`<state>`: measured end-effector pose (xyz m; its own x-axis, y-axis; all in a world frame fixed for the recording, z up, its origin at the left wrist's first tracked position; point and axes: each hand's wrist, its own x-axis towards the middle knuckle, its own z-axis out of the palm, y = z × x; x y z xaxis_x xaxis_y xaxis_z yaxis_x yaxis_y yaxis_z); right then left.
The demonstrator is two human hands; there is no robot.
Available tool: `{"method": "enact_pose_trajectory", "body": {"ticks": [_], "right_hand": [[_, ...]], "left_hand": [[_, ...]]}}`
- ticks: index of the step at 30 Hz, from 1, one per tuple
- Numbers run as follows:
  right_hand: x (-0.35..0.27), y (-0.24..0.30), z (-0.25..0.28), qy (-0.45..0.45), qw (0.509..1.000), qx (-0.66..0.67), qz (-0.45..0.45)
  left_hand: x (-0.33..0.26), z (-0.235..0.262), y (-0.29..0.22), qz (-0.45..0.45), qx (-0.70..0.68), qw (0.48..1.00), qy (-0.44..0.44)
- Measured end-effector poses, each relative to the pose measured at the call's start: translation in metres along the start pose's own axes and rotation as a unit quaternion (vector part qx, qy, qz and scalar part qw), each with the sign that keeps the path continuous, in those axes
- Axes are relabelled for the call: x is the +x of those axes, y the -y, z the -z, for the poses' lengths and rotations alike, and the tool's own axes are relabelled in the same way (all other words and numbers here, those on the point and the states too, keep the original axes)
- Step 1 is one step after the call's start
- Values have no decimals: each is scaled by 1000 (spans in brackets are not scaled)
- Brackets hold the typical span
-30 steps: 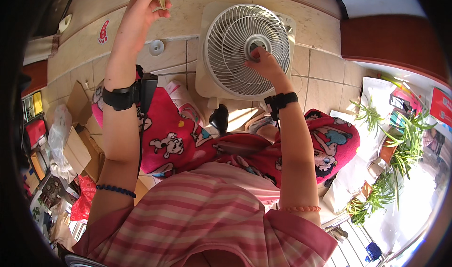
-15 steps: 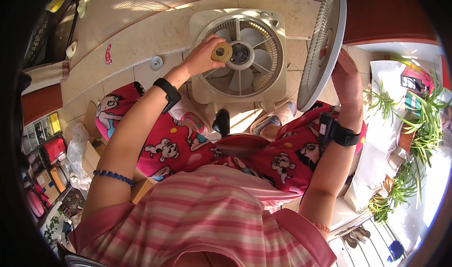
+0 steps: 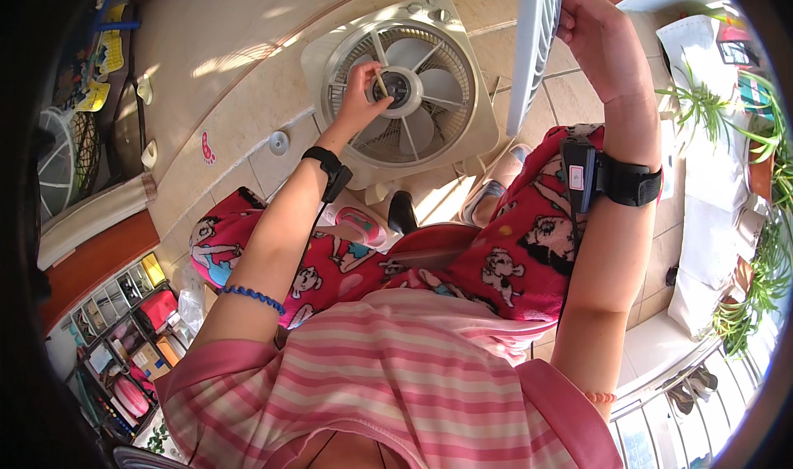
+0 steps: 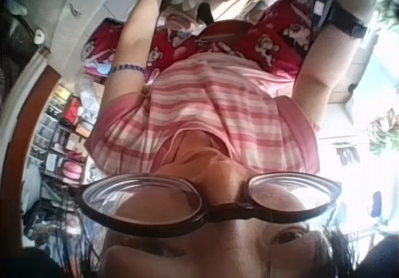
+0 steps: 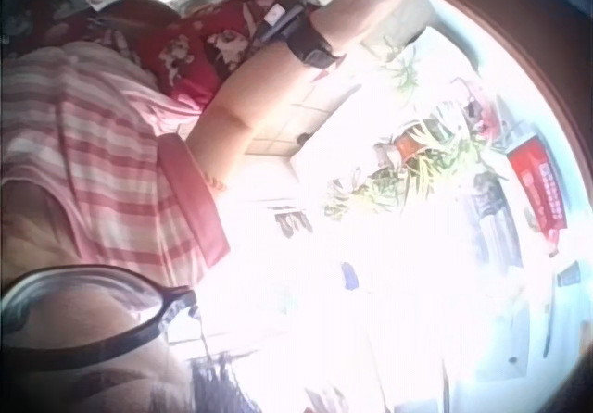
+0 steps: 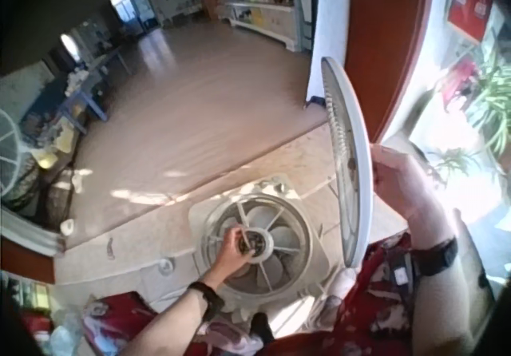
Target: The person assembles a small white table fan by hand. They attach the front grille, insert the central hub cap, and secure the rear grille, completing the fan assembly.
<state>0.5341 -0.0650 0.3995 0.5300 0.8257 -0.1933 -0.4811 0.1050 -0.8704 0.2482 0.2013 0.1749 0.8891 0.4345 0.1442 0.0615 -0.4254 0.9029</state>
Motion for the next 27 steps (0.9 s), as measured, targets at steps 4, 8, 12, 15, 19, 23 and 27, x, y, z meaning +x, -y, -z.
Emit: {"method": "enact_pose_trajectory", "body": {"ticks": [4, 8, 12, 15, 19, 23, 27], "right_hand": [[4, -6, 19, -31, 999, -27, 30], [4, -5, 18, -10, 998, -57, 25], [-1, -5, 12, -24, 997, -78, 13], [-2, -7, 7, -49, 995, -84, 14], [-1, -5, 2, -57, 995, -82, 4], [0, -4, -3, -50, 996, -70, 5], [0, -8, -9, -70, 994, -86, 6]], "left_hand": [[-10, -5, 10, 29, -140, 989, -26], [-21, -5, 14, 24, 3, 1000, -20], [-20, -5, 13, 5, 84, 996, -13], [-16, -4, 11, 25, 93, 995, 1], [-13, -3, 10, 28, 150, 988, -12], [-17, -8, 13, 8, 133, 991, -27], [-22, -13, 24, 20, 174, 985, -7]]}}
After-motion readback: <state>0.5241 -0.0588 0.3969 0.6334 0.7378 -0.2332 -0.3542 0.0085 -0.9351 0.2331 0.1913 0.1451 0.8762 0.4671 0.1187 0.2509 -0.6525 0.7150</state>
